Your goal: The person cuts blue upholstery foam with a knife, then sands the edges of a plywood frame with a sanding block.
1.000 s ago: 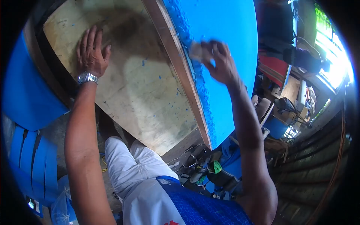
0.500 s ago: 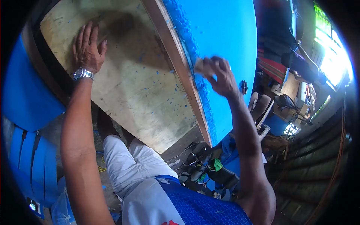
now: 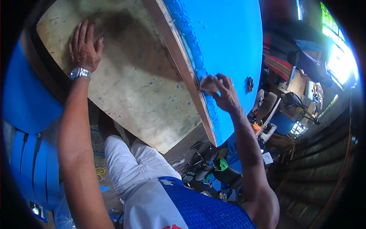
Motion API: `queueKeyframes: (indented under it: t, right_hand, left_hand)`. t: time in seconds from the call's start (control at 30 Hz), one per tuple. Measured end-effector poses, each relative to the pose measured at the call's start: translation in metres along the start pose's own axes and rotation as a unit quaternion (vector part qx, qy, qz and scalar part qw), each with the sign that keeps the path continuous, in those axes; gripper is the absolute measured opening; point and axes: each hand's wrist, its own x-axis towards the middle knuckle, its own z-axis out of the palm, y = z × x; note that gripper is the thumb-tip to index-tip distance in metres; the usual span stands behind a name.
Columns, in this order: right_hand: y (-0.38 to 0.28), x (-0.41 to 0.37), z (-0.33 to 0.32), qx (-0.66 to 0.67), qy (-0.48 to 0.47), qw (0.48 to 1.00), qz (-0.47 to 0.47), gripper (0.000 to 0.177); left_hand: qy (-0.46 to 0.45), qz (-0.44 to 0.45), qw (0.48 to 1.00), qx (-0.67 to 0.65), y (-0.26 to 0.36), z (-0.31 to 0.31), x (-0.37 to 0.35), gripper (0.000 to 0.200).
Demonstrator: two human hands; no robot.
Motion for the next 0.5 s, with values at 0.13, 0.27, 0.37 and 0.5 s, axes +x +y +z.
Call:
queueKeyframes:
  t: [0.13, 0.27, 0.37, 0.5]
  right_hand:
    - [-0.013, 0.086, -0.019, -0.029, 0.095, 0.991, -0.088, 0.069]
    - [-0.01, 0.11, -0.008, -0.004, 0.119, 0.988, -0.103, 0.062]
    - [-0.001, 0.034, 0.008, -0.018, 0.071, 0.996, -0.043, 0.066]
    - [0.018, -0.059, 0.021, 0.016, 0.01, 0.999, 0.042, 0.077]
  left_hand:
    - [0.023, 0.013, 1.0, 0.006, 0.006, -0.003, -0.002, 0.054]
    - [0.038, 0.034, 0.998, -0.025, -0.003, 0.01, -0.001, 0.057]
    - [0.079, 0.024, 0.996, -0.038, 0.005, 0.005, -0.005, 0.057]
    - [0.052, 0.031, 0.998, -0.032, -0.005, 0.018, -0.004, 0.057]
